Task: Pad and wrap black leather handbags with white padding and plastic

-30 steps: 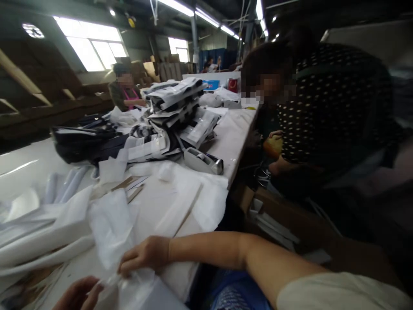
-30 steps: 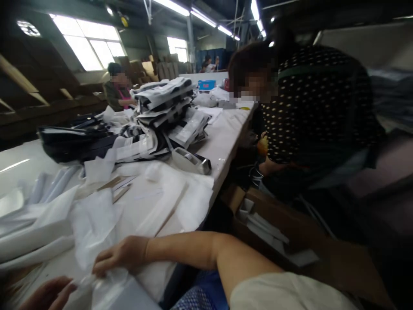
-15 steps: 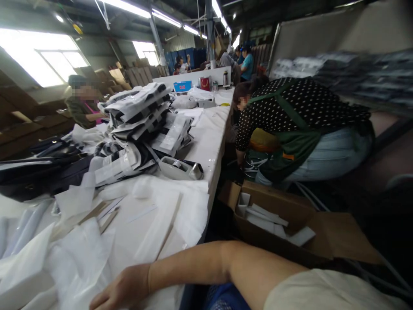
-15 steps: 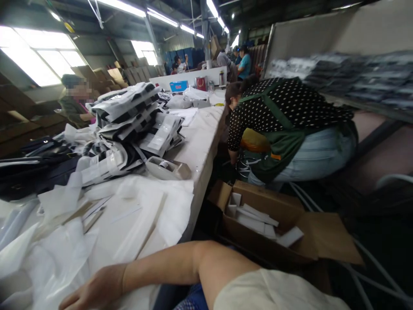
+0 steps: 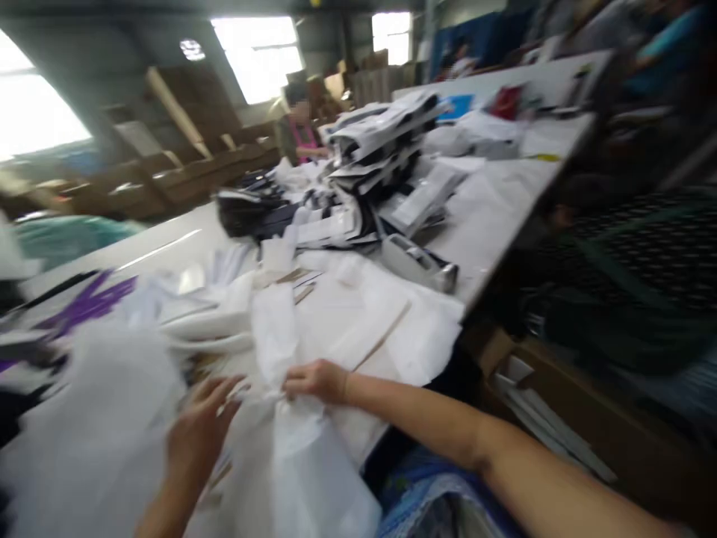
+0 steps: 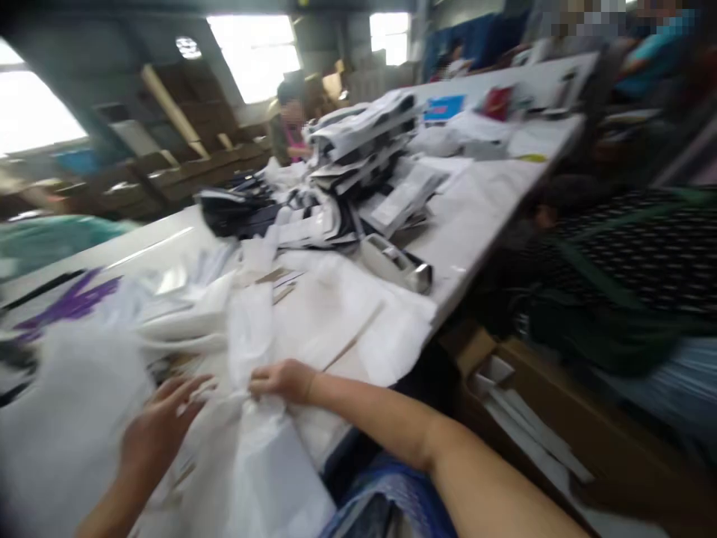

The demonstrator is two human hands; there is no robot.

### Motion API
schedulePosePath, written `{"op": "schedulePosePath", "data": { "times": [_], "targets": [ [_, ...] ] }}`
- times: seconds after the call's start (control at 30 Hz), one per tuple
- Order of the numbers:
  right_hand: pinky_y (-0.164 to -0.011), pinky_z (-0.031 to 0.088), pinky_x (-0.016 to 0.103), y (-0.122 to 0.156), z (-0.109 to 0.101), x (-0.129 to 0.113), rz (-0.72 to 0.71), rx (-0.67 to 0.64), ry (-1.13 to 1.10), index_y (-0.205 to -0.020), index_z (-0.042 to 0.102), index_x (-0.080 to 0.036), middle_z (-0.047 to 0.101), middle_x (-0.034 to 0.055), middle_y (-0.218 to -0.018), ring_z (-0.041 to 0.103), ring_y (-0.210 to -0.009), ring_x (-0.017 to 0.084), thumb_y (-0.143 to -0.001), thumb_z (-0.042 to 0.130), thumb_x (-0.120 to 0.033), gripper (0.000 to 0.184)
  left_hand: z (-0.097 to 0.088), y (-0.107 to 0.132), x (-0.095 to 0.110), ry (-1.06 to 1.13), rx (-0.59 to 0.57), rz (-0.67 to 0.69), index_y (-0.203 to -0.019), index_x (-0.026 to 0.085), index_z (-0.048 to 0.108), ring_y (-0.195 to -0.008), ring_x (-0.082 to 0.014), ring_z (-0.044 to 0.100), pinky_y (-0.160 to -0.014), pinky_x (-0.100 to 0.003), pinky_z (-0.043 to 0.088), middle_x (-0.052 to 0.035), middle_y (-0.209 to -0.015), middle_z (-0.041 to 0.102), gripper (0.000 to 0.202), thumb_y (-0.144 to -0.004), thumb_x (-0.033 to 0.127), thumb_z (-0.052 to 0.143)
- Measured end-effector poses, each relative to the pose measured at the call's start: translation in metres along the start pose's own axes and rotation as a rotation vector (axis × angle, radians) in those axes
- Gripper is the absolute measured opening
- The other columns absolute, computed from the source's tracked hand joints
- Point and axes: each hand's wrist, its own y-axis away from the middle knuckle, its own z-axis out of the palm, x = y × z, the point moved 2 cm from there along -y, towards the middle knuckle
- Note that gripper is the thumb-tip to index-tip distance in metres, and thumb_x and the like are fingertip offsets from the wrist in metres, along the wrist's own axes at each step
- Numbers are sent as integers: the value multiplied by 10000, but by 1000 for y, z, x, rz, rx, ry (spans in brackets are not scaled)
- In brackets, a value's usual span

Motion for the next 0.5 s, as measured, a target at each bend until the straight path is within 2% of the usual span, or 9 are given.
{"op": "schedulePosePath", "data": {
  "times": [0.03,0.1,0.2,0.3,0.4,0.5],
  "targets": [
    [-701,494,159,1,2,0,-30,24,-51,-876,675,-181,734,12,-970,678,-804,108,-891,603,-126,92,-6,8,-4,234,-13,-126,-888,199,758,-786,-227,659,-653,-321,525,-86,-969,719,305,-786,459,637],
    [-726,514,203,1,8,5,-70,69,-146,-919,667,-164,723,61,-979,679,-822,136,-922,535,-104,146,-4,15,-8,337,-23,-222,-912,201,767,-877,-237,679,-770,-322,536,-72,-906,747,344,-790,476,602],
    [-778,536,246,2,14,10,-91,120,-225,-987,673,-169,718,82,-1046,686,-899,168,-955,490,-131,190,14,14,-13,425,24,-328,-1058,155,741,-752,-203,677,-689,-292,532,-72,-817,744,449,-867,489,509],
    [-826,552,271,5,11,6,-77,143,-223,-998,702,-203,736,60,-1085,699,-950,186,-971,496,-199,208,23,16,-13,478,67,-341,-1045,156,744,-674,-176,640,-639,-270,499,-64,-808,737,394,-880,431,515],
    [-802,568,278,5,7,2,-81,134,-224,-969,731,-217,758,45,-1062,719,-908,193,-966,528,-246,205,20,18,-14,468,102,-301,-961,206,772,-760,-181,627,-719,-273,466,-62,-905,744,232,-805,294,625],
    [-787,580,274,5,6,2,-109,152,-189,-937,734,-216,766,41,-1036,729,-876,185,-964,542,-238,195,14,18,-21,451,111,-273,-926,263,784,-821,-192,603,-769,-273,425,-53,-903,724,211,-738,218,699]
  ]
}}
